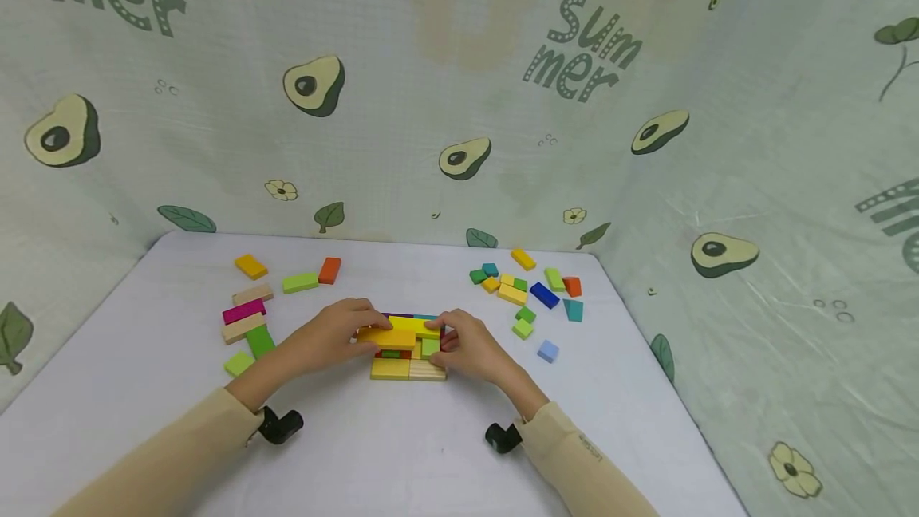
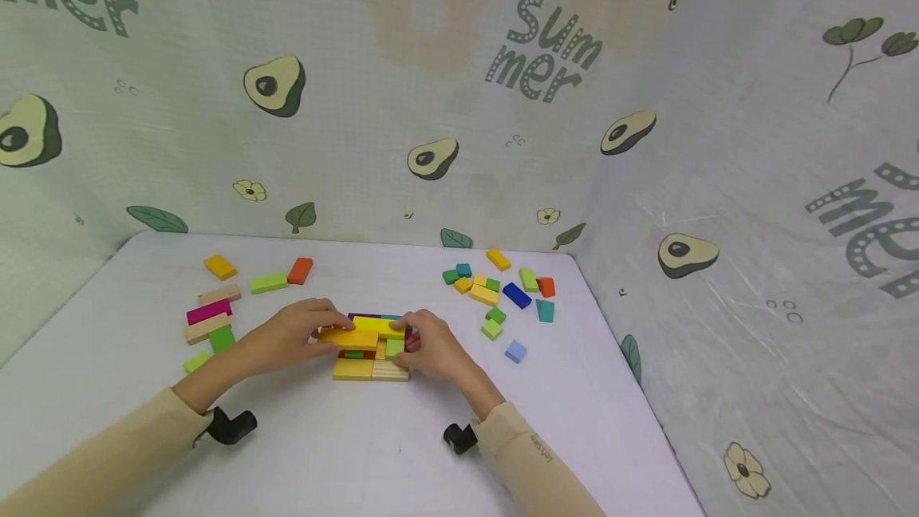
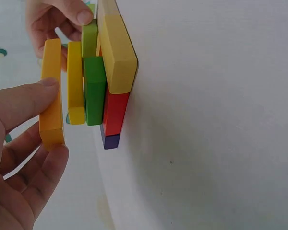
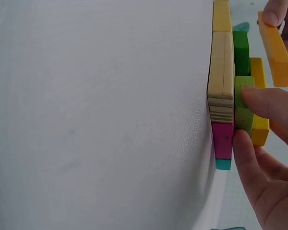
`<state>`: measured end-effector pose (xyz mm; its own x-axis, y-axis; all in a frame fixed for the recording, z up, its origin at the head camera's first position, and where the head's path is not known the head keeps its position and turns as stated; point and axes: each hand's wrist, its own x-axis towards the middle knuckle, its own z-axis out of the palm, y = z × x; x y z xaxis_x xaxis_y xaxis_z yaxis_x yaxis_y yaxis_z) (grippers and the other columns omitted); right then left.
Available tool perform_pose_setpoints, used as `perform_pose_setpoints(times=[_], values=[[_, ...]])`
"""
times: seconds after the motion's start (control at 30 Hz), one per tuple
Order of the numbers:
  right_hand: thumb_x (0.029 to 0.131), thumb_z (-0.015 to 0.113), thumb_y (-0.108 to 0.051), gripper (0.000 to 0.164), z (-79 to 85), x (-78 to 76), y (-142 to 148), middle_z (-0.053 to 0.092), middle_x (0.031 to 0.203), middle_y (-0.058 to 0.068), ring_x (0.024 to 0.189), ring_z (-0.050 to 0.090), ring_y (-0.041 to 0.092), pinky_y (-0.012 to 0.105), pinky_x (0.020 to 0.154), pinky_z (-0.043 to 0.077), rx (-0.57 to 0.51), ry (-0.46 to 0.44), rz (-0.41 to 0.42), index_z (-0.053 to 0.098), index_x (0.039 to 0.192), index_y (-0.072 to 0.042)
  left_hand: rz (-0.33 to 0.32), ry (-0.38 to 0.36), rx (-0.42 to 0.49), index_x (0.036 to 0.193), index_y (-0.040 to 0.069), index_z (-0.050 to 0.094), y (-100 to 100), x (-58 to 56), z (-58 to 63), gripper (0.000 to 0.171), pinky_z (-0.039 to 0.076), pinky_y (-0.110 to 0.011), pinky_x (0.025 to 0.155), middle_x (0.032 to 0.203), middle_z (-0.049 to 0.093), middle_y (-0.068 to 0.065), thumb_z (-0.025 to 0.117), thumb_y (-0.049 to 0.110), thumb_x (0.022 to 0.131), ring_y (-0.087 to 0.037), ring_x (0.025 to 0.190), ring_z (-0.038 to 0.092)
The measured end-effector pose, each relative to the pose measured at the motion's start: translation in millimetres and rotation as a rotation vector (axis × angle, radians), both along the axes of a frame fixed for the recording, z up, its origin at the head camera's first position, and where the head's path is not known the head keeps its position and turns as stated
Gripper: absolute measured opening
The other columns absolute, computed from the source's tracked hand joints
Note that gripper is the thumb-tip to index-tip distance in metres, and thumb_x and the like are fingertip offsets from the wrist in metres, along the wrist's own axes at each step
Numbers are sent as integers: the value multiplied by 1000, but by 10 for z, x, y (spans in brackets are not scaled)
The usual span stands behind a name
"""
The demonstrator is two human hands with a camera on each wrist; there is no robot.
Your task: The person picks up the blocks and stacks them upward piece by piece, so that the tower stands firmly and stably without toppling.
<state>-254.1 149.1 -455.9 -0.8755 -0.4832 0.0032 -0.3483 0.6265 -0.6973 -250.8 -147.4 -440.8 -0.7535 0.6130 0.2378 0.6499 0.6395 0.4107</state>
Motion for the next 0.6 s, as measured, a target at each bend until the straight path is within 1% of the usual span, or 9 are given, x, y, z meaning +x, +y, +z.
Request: perform_pose_setpoints(times=[0.1, 0.27, 0.4, 0.6], values=[[94, 84, -16, 45, 7, 1, 0, 62, 129, 3, 102, 64, 19, 32, 93, 60, 6, -2, 0, 67, 135, -18, 4, 4, -6, 122, 16, 78, 90, -36, -21, 33, 56, -24, 77, 106, 67, 5, 87, 21, 91, -11, 87, 56], [93, 85, -18, 45, 3, -6, 4, 62, 128, 3, 102, 64, 19, 32, 93, 60, 18, -2, -7, 67, 135, -19, 1, 22, -17, 118, 15, 78, 209, -88, -96, 30, 53, -25, 76, 102, 65, 5, 87, 22, 91, -11, 86, 53], [94, 84, -19, 43, -4, -13, 9, 62, 130, 3, 104, 64, 19, 31, 93, 60, 17, 0, -3, 66, 133, -18, 8, 42, -9, 117, 14, 78, 291, -85, -148, 29, 51, -26, 74, 100, 62, 4, 88, 20, 90, -11, 86, 52], [94, 84, -18, 46, -10, -26, 20, 62, 130, 3, 102, 64, 18, 30, 92, 59, 23, 4, 1, 66, 137, -18, 56, 56, -10, 122, 13, 76, 366, -66, -166, 37, 50, -24, 74, 102, 61, 1, 90, 20, 88, -12, 86, 50]])
